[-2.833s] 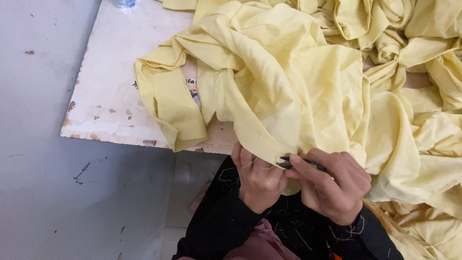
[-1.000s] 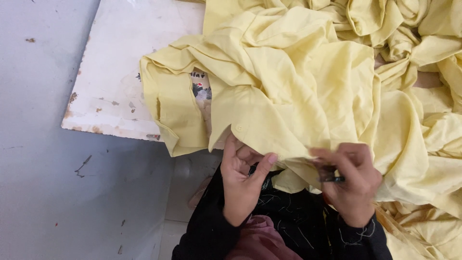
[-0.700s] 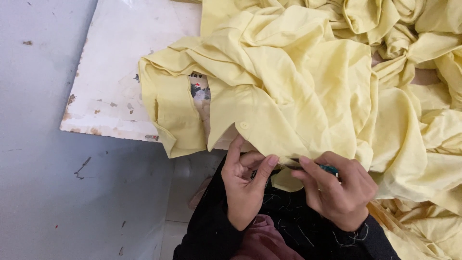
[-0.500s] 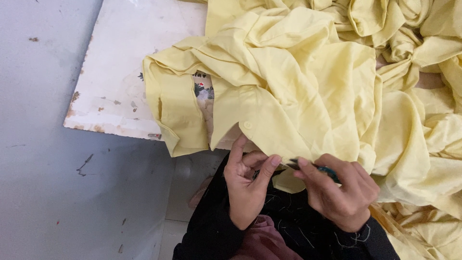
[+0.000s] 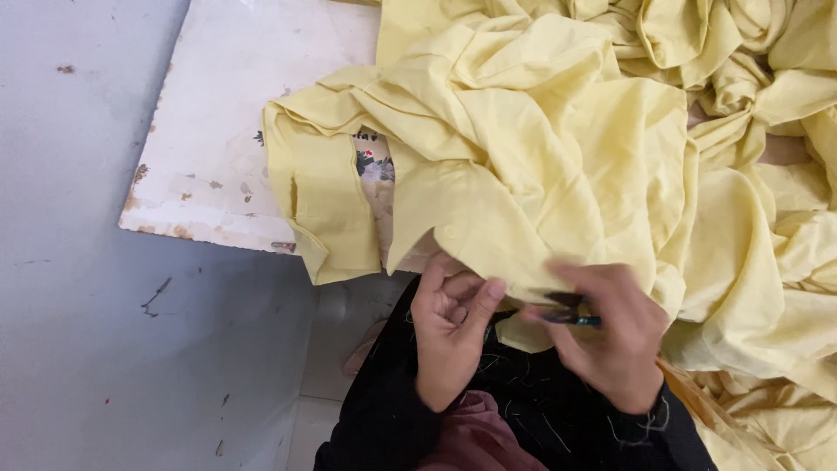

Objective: Trimming excess threads from yellow fabric pieces using a hand-held thread trimmer in a garment factory setting.

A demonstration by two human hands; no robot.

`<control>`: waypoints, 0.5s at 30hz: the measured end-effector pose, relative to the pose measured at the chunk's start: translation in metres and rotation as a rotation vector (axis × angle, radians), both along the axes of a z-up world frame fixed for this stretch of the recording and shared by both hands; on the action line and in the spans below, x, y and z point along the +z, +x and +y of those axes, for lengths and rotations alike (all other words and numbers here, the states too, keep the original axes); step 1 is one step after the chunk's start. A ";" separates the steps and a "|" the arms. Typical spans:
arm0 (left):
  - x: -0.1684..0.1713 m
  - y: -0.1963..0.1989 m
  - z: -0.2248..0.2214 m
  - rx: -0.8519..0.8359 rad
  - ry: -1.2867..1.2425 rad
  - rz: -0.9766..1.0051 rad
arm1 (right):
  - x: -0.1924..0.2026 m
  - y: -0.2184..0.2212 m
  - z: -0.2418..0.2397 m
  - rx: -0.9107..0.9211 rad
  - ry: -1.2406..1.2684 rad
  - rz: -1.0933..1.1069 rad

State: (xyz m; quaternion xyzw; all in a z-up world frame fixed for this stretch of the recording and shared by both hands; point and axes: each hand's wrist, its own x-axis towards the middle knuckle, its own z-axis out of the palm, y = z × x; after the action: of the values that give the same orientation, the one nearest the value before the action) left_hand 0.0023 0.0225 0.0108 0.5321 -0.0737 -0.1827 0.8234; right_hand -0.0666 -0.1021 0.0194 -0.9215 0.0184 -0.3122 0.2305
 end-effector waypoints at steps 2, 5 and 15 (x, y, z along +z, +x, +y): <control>-0.011 0.008 0.000 0.036 -0.005 0.012 | -0.016 -0.002 -0.004 0.067 -0.022 0.008; -0.021 0.020 0.001 0.130 0.078 -0.048 | -0.026 0.000 -0.006 0.102 -0.068 0.042; -0.011 0.000 0.008 0.117 0.162 -0.134 | -0.008 0.004 0.001 0.064 -0.049 -0.157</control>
State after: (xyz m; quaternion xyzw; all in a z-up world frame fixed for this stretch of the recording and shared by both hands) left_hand 0.0022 0.0310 0.0001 0.6112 -0.0824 -0.1039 0.7803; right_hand -0.0625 -0.1011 0.0113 -0.8997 -0.0370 -0.3762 0.2185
